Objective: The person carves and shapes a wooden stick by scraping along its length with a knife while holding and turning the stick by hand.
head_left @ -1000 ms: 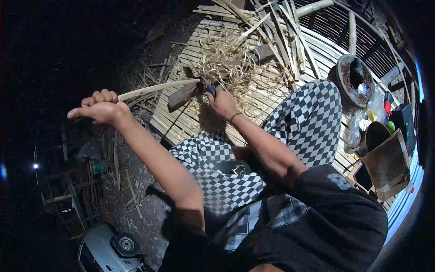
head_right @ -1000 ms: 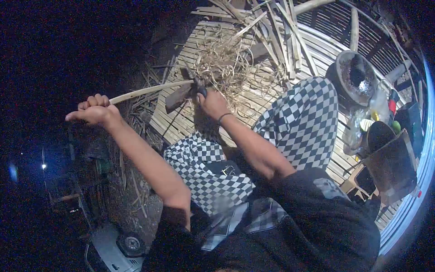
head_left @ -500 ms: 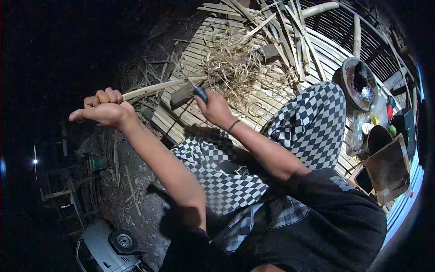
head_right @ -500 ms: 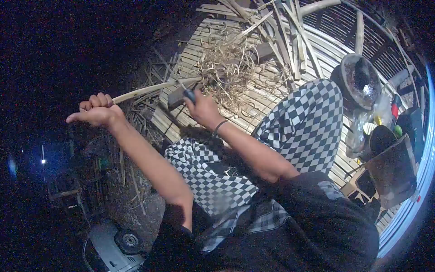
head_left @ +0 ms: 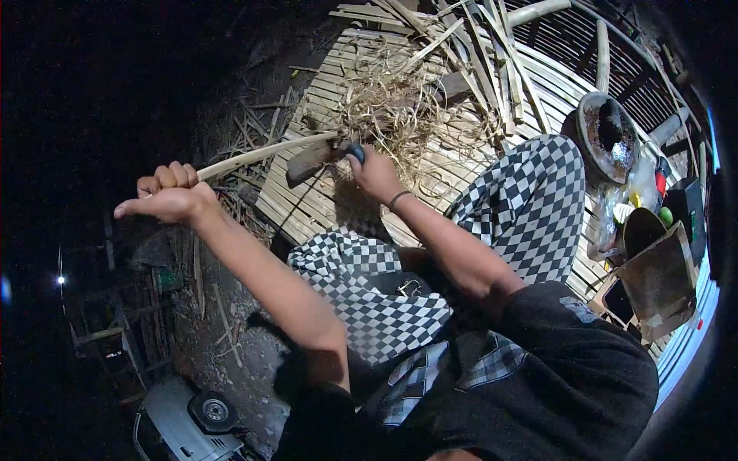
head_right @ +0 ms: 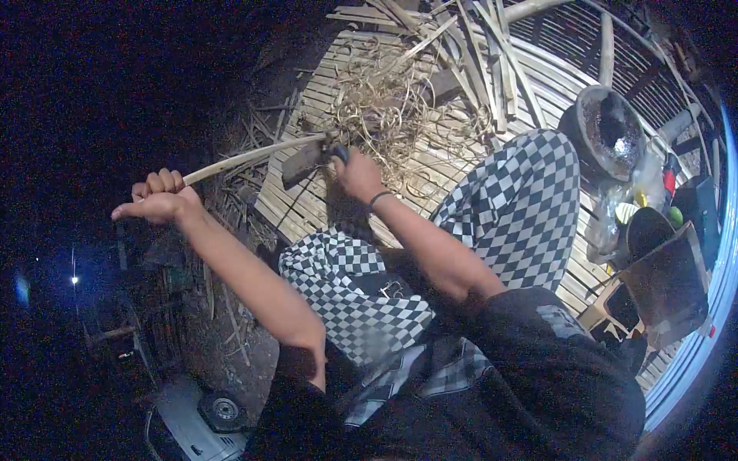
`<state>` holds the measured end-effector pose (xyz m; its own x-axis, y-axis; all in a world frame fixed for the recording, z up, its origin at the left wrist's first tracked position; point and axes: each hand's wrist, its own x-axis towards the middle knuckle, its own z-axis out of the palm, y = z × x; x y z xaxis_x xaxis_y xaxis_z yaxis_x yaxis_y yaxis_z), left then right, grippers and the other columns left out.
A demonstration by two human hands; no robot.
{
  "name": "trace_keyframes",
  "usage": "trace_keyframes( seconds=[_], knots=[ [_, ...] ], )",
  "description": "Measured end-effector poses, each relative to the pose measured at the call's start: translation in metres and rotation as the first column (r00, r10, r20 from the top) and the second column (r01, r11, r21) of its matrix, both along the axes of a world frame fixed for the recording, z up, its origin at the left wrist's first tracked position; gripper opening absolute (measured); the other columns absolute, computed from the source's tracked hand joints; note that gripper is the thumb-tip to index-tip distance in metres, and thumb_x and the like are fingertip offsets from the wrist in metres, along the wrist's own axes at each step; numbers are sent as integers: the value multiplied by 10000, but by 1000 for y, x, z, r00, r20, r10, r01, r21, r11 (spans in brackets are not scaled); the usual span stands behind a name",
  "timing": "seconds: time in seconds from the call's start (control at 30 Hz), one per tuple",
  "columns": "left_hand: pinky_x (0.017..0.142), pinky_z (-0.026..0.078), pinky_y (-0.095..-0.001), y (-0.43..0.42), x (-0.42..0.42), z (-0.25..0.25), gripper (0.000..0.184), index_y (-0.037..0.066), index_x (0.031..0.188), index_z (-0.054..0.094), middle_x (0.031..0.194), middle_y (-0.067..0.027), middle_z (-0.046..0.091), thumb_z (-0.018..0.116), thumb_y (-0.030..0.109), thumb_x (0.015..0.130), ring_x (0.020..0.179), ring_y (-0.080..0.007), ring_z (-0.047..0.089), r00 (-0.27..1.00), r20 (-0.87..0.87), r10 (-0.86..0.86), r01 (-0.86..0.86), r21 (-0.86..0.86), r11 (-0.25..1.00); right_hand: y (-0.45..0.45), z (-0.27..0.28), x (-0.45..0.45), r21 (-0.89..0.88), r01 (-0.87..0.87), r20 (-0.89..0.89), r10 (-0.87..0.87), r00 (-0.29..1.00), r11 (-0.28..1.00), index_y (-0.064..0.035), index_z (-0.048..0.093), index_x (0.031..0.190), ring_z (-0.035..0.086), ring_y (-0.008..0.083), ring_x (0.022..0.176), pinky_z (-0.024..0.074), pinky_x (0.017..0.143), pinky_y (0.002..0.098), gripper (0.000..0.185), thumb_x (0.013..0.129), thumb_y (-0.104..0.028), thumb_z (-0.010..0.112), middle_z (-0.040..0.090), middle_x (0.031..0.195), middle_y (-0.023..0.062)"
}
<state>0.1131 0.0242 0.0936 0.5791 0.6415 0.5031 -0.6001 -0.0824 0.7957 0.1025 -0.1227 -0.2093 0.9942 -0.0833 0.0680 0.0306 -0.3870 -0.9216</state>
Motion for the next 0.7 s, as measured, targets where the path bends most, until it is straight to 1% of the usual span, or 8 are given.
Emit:
trace_keyframes(
  seconds=[0.07, 0.13, 0.2, 0.27, 0.4, 0.5, 0.6, 0.7],
  knots=[
    [410, 47, -284, 2, 2, 0, 672, 189, 655, 138, 471, 45, 127, 145, 829, 860, 435, -91, 74, 1000, -12, -13, 12, -11, 1000, -10, 9, 1, -59, 41, 7, -40, 999, 997, -26, 588, 1036, 645, 429, 621, 530, 605, 506, 340, 929, -348, 600, 653, 701, 222],
    [407, 50, -282, 2, 12, -2, 675, 189, 656, 138, 473, 45, 131, 154, 834, 856, 431, -87, 81, 999, -2, -40, 40, 5, 999, -9, 31, -10, -38, -54, -75, 51, 996, 998, -18, 593, 1012, 653, 424, 660, 534, 641, 494, 345, 931, -353, 596, 655, 716, 225],
    [407, 52, -277, -4, 21, -4, 679, 189, 656, 143, 473, 47, 131, 165, 839, 851, 431, -83, 87, 1000, -16, -26, 27, 75, 997, -7, 76, -25, 104, -117, -16, 120, 993, 988, -20, 580, 980, 646, 421, 663, 517, 611, 491, 312, 922, -323, 627, 633, 700, 236],
    [408, 51, -275, -12, 22, -1, 681, 190, 654, 145, 473, 48, 131, 169, 843, 847, 434, -81, 85, 998, -29, -48, 49, 55, 997, 3, 102, -34, 164, -106, 234, 65, 970, 981, -19, 566, 954, 634, 428, 633, 511, 597, 499, 312, 912, -318, 647, 624, 680, 234],
    [410, 50, -271, -12, 13, 1, 687, 189, 652, 150, 475, 49, 132, 173, 849, 842, 440, -80, 79, 996, -3, -86, 86, 56, 995, 10, 84, -27, 161, -157, 169, 130, 977, 974, -13, 556, 950, 636, 435, 664, 512, 616, 496, 316, 907, -311, 649, 633, 703, 238],
    [409, 51, -272, -3, 6, 1, 685, 190, 656, 152, 479, 48, 134, 169, 849, 841, 443, -81, 74, 1000, -11, -1, 1, 3, 1000, 5, -6, 3, 55, 11, -14, -10, 1000, 998, -25, 574, 1050, 645, 448, 679, 519, 629, 530, 383, 908, -379, 611, 647, 727, 254],
    [407, 54, -272, -6, 7, 3, 673, 192, 662, 156, 481, 45, 137, 158, 838, 851, 440, -82, 82, 999, -10, -43, 43, 18, 999, -10, -1, 4, -4, 46, -38, -46, 998, 999, -4, 608, 989, 646, 454, 675, 525, 641, 531, 385, 907, -380, 603, 646, 718, 255],
    [391, 75, -259, -23, 26, 4, 659, 195, 667, 152, 483, 43, 144, 151, 823, 865, 433, -80, 102, 1000, -25, 3, -2, 39, 999, -2, 49, -18, 121, -30, 64, 22, 998, 992, -26, 566, 928, 642, 415, 652, 497, 588, 503, 324, 925, -346, 616, 626, 698, 231]
  ],
)
